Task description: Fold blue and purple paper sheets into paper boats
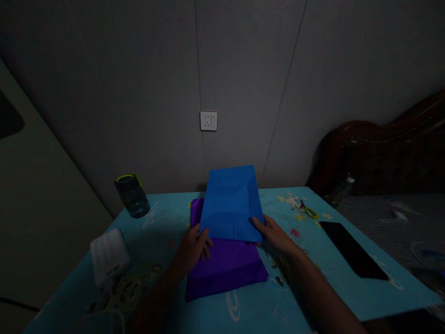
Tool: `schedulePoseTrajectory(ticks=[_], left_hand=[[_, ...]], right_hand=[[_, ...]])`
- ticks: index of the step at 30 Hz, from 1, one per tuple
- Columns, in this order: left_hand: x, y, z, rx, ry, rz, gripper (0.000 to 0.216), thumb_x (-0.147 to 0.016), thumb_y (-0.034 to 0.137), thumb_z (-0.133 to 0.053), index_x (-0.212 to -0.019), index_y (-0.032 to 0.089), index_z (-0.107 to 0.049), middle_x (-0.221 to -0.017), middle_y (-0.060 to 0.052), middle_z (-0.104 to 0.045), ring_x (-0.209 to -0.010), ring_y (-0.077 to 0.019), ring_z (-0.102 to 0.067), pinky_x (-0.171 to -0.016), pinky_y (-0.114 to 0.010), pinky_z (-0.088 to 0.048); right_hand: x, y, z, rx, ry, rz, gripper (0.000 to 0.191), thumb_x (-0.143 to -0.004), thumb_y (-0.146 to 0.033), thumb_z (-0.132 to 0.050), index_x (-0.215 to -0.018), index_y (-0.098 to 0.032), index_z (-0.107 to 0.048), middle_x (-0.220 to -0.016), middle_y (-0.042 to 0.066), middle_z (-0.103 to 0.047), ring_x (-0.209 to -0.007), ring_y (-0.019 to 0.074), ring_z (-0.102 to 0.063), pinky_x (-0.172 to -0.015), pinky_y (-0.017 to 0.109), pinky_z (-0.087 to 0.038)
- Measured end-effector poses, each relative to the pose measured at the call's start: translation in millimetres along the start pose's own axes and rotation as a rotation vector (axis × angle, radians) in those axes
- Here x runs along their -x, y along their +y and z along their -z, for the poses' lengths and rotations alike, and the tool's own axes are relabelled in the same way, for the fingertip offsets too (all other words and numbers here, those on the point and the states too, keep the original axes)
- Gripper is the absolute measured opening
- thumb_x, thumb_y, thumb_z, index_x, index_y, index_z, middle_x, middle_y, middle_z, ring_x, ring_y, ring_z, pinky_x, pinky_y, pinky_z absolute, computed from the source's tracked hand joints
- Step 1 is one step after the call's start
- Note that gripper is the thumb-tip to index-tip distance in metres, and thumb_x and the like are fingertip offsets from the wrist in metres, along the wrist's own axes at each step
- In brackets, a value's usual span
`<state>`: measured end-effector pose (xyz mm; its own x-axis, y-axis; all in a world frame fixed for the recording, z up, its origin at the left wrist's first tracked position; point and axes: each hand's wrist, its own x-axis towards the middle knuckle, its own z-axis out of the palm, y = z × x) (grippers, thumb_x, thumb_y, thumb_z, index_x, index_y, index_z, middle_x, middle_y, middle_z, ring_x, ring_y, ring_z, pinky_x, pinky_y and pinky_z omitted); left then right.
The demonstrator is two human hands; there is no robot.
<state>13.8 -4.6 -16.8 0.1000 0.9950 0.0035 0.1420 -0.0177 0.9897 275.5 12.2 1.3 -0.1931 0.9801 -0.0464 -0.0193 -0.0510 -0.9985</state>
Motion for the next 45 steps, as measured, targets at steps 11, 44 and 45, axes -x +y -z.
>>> schedulePoseTrajectory(ticks=[11, 44, 45], left_hand=[[59, 29, 11, -0.41, 0.06, -0.012, 0.073, -0.086, 0.043, -0.045, -0.149, 0.012, -0.03, -0.049, 0.005, -0.06, -0.042, -0.016, -0.059, -0.046, -0.025, -0.047], [-21, -36, 26, -1.354, 0.302, -0.285, 0.052, -0.092, 0.042, -0.046, -0.13, 0.008, -0.057, -0.134, -0.023, -0.056, -0.129, -0.0384, -0.047, -0.107, -0.049, -0.035], [-21, -39, 28, -1.326, 0.309, -0.254, 0.054, -0.092, 0.043, -0.046, -0.132, 0.007, -0.056, -0.134, -0.023, -0.056, -0.129, -0.0386, -0.047, -0.107, -0.05, -0.035]], right_hand=[[22, 5, -12, 0.495, 0.08, 0.173, 0.066, -0.082, -0.042, -0.067, -0.14, -0.022, -0.042, -0.07, -0.001, -0.068, -0.061, 0.0189, -0.063, -0.058, 0.028, -0.049], [-9, 10, -26, 1.308, 0.082, 0.134, 0.028, -0.093, -0.039, -0.055, -0.108, -0.018, -0.067, -0.11, 0.014, -0.064, -0.092, 0.0251, -0.067, -0.08, 0.031, -0.049], [-8, 12, -25, 1.291, 0.074, 0.138, 0.027, -0.093, -0.039, -0.055, -0.106, -0.018, -0.067, -0.111, 0.014, -0.062, -0.092, 0.0247, -0.067, -0.08, 0.031, -0.049]])
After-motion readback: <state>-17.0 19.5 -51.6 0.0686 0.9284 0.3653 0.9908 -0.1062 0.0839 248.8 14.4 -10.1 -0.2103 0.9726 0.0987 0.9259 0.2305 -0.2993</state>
